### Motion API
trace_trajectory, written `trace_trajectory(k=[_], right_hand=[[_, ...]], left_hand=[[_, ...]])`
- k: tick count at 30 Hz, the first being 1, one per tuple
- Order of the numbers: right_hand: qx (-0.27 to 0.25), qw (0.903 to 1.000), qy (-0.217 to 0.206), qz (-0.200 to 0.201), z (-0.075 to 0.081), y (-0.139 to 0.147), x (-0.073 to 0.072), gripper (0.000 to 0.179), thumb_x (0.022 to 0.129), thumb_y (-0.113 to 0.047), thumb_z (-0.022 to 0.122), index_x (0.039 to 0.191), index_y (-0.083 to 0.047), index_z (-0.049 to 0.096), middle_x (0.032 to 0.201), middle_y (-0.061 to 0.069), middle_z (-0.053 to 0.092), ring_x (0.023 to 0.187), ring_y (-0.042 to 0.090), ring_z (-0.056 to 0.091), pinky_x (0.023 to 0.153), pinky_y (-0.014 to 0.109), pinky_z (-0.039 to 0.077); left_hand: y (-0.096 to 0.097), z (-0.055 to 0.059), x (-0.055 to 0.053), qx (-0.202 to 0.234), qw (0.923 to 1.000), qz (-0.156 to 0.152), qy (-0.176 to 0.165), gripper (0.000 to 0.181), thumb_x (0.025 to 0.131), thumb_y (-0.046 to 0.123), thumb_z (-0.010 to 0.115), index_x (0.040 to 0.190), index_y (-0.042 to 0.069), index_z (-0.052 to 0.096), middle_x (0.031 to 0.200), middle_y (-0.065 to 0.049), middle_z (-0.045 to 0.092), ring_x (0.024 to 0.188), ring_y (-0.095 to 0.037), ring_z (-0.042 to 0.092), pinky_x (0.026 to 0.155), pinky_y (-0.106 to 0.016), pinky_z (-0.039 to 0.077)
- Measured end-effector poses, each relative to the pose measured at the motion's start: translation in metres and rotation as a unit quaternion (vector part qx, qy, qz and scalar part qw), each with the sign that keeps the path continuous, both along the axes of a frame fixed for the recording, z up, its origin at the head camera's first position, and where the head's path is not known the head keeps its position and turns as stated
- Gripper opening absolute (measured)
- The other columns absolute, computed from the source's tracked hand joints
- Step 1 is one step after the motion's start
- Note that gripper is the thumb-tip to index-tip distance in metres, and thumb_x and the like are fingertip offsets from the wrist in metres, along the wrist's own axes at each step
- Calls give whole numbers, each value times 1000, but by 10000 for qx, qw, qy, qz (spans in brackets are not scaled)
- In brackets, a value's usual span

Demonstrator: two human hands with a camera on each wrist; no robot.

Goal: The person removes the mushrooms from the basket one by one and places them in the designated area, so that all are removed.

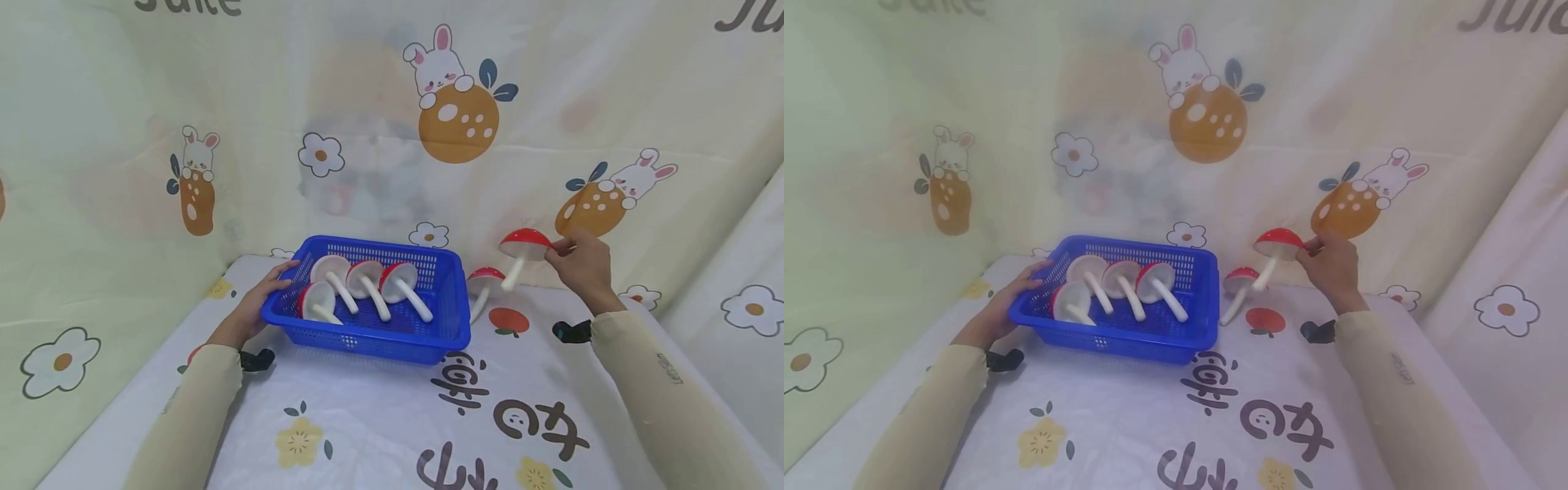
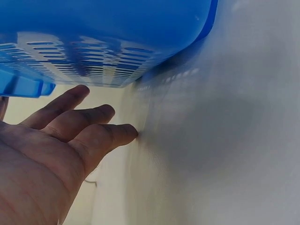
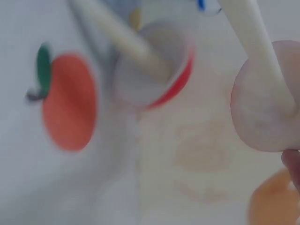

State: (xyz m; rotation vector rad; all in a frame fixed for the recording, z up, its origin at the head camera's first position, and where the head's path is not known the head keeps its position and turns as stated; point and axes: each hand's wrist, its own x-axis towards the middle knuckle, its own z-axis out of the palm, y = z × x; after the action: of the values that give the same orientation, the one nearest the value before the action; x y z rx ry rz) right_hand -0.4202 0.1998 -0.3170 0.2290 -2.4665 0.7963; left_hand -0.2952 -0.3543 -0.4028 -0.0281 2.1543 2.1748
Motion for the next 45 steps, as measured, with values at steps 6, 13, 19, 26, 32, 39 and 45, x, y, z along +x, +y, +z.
trace_trajectory(k=[6, 13, 19, 26, 32, 39, 45], right_hand=[[174, 9972, -662, -306, -27, 30, -11, 27, 90, -16, 66, 101, 8, 69, 99, 28, 68, 80, 37, 60, 55, 36, 54], [445, 9892, -1330, -428, -53, 39, -11, 25, 90, -18, 67, 99, 5, 68, 97, 27, 68, 75, 33, 58, 52, 30, 52], [645, 9859, -1501, -367, -63, 39, -8, 24, 90, -18, 66, 97, 4, 69, 93, 25, 70, 70, 28, 58, 50, 27, 48], [914, 9797, -1763, -273, -60, 37, -4, 32, 88, -22, 71, 108, 3, 65, 105, 26, 65, 82, 34, 59, 60, 36, 57], [1232, 9726, -1973, -77, -49, 35, 4, 44, 82, -18, 76, 118, 2, 60, 115, 29, 60, 92, 41, 60, 65, 42, 60], [1453, 9588, -2435, 170, -22, 16, 16, 51, 81, -18, 77, 123, 2, 58, 117, 30, 60, 96, 41, 60, 71, 42, 59], [1687, 9576, -2254, 608, 5, -19, 29, 46, 83, -21, 76, 121, 0, 61, 115, 27, 64, 98, 41, 63, 73, 43, 59]], left_hand=[[0, 0, 0, -26, 10000, -9, 33, 51, 102, 31, 40, 152, 39, 30, 166, -3, 12, 150, -36, 21, 115, -58, 30], [2, 1, -1, 30, 10000, -39, 53, 51, 103, 30, 40, 152, 39, 30, 166, -3, 14, 150, -36, 22, 115, -58, 31], [2, 1, -4, 45, 9999, -81, 92, 50, 103, 30, 40, 152, 39, 31, 166, -3, 14, 150, -35, 22, 116, -58, 30], [2, 2, -4, 9, 10000, -54, 67, 50, 103, 30, 40, 151, 40, 30, 165, -3, 14, 149, -36, 23, 115, -58, 31], [1, 1, -3, -24, 10000, -38, 73, 50, 103, 31, 40, 152, 39, 30, 166, -3, 13, 150, -36, 22, 115, -58, 31], [1, 2, 0, -48, 9999, -32, 99, 51, 103, 32, 39, 152, 39, 29, 166, -4, 12, 150, -37, 21, 115, -57, 31], [0, 1, -1, -47, 9999, -25, 88, 51, 103, 31, 39, 153, 38, 28, 166, -4, 12, 150, -37, 21, 116, -58, 30]])
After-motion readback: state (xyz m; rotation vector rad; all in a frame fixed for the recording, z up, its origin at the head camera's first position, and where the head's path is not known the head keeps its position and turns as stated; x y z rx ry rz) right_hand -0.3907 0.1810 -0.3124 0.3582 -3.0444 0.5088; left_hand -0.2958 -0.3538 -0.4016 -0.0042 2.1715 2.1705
